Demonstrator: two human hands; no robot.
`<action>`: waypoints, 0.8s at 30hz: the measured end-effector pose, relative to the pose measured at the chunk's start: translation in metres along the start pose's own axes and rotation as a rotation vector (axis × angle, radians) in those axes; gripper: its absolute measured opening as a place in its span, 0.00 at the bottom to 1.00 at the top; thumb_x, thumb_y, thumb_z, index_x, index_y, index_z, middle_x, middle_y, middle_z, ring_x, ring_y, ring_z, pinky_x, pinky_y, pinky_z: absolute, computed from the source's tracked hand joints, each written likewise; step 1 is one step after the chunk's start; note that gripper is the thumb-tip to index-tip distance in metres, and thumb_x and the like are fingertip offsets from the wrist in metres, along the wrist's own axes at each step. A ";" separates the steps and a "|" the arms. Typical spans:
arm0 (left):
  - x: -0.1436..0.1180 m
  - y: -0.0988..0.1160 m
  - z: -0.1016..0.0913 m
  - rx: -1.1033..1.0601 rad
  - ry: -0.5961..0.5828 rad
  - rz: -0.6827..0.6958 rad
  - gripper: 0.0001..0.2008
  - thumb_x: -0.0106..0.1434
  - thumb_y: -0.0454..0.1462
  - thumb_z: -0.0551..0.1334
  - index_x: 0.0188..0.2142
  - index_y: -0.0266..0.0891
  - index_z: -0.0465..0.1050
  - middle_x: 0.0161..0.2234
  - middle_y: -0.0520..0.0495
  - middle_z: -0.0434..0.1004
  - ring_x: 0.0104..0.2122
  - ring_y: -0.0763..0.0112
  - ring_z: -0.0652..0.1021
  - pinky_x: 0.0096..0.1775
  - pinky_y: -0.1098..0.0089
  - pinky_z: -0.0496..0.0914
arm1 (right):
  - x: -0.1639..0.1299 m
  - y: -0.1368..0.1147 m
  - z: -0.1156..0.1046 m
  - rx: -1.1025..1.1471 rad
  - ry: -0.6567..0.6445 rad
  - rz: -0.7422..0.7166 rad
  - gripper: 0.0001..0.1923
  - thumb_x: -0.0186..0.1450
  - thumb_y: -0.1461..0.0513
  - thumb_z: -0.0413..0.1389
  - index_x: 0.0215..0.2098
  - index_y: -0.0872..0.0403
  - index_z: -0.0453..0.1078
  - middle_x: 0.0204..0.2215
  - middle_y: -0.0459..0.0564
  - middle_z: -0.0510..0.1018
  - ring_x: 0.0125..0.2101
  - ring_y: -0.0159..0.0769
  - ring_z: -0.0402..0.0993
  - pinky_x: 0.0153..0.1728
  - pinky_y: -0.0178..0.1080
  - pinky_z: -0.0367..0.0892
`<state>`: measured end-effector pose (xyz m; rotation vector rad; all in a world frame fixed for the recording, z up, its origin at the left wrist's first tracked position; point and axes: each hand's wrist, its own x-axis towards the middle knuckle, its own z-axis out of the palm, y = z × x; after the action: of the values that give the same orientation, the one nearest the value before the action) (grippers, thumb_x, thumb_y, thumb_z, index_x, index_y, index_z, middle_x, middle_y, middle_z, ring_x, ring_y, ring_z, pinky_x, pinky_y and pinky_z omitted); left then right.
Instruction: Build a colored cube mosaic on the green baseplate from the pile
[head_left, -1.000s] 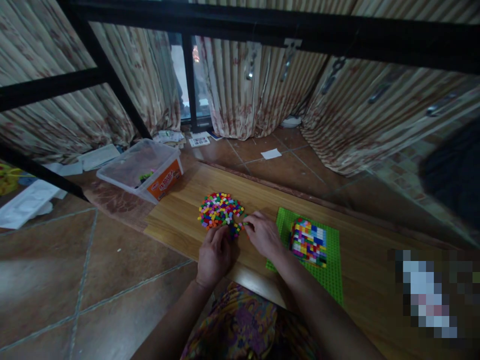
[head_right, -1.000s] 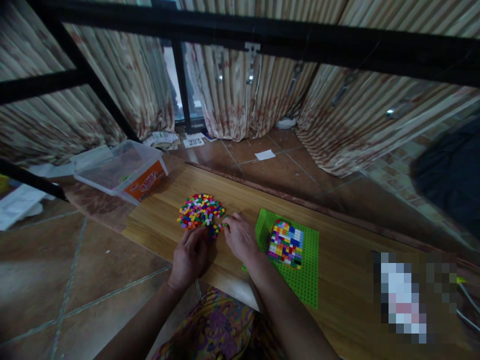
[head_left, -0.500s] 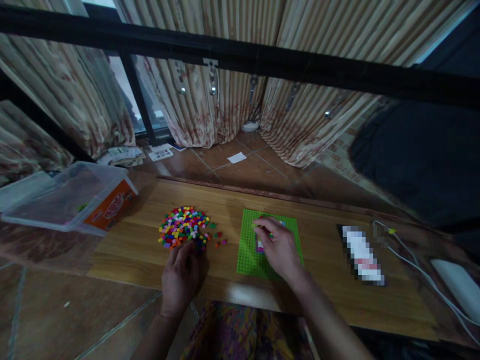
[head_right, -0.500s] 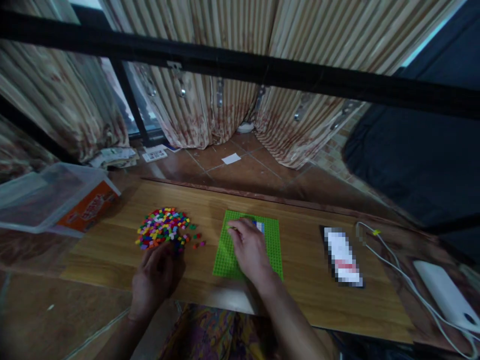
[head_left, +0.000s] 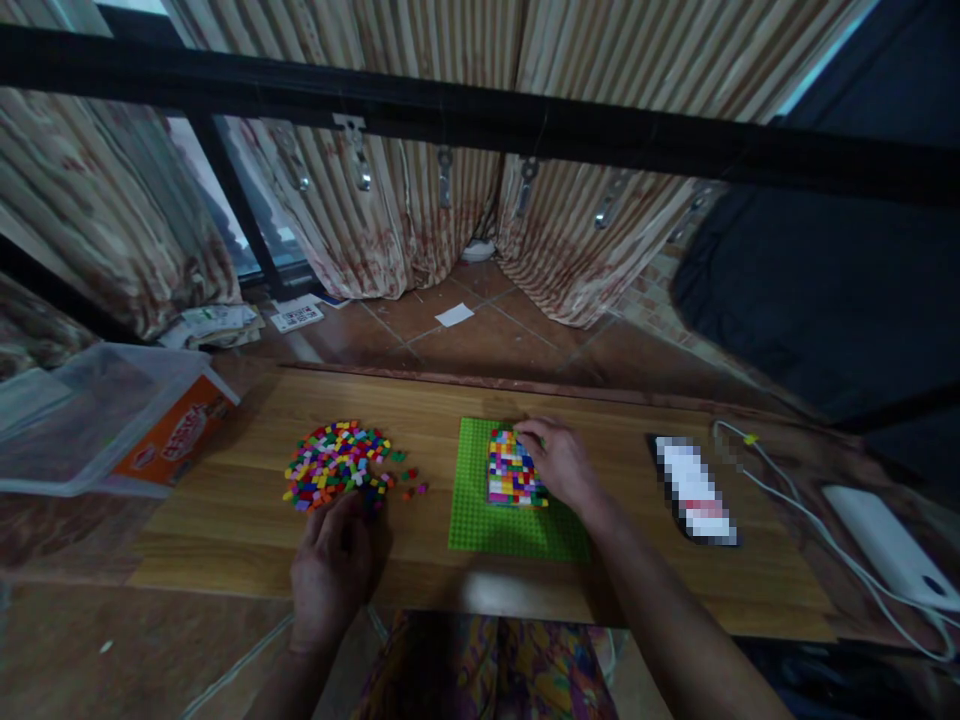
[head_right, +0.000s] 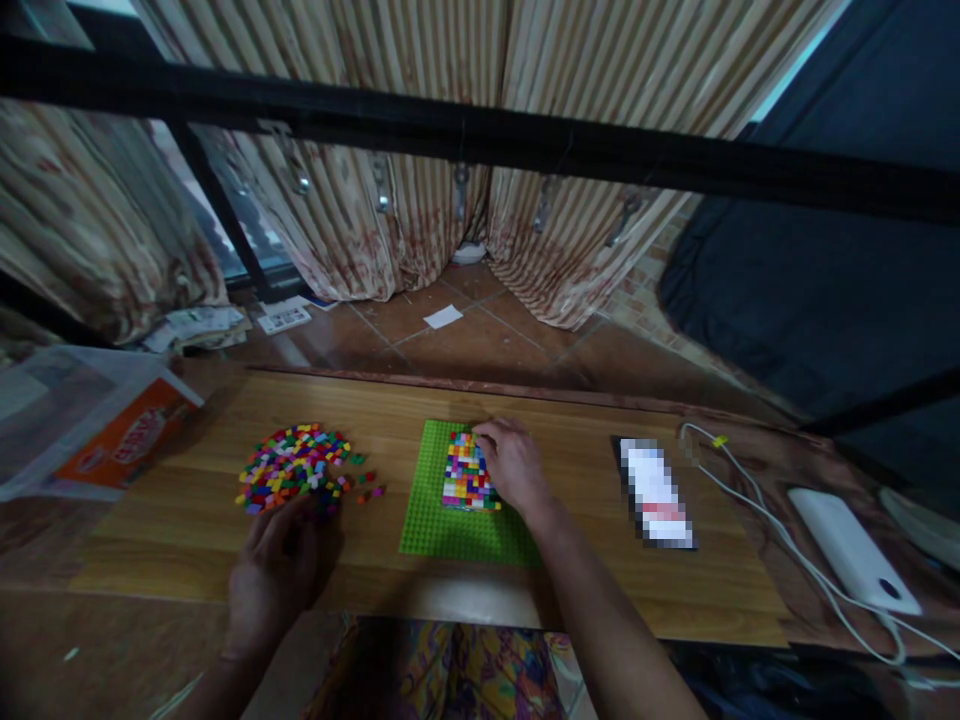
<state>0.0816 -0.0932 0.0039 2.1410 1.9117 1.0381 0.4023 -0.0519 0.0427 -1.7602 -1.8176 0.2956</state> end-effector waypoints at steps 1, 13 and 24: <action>0.000 0.000 0.000 0.001 0.001 0.002 0.12 0.65 0.37 0.56 0.47 0.38 0.72 0.43 0.42 0.76 0.40 0.64 0.78 0.38 0.69 0.73 | 0.000 0.000 0.000 -0.011 -0.001 -0.008 0.11 0.67 0.63 0.51 0.39 0.51 0.76 0.39 0.51 0.80 0.43 0.40 0.74 0.48 0.42 0.66; 0.000 -0.001 0.001 0.022 0.021 0.020 0.12 0.65 0.37 0.55 0.45 0.38 0.72 0.42 0.43 0.77 0.39 0.66 0.79 0.36 0.71 0.73 | 0.010 0.002 -0.008 0.102 -0.081 0.024 0.08 0.63 0.66 0.56 0.32 0.51 0.78 0.33 0.48 0.81 0.36 0.36 0.76 0.41 0.38 0.67; 0.000 -0.003 0.004 0.017 0.005 0.014 0.12 0.65 0.36 0.56 0.46 0.39 0.72 0.43 0.44 0.76 0.40 0.67 0.79 0.37 0.72 0.73 | 0.022 0.003 -0.013 0.150 -0.172 0.134 0.06 0.58 0.66 0.59 0.30 0.52 0.80 0.30 0.50 0.83 0.31 0.38 0.78 0.36 0.39 0.68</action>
<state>0.0813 -0.0914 -0.0007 2.1662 1.9171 1.0336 0.4129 -0.0330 0.0567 -1.7996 -1.7459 0.6372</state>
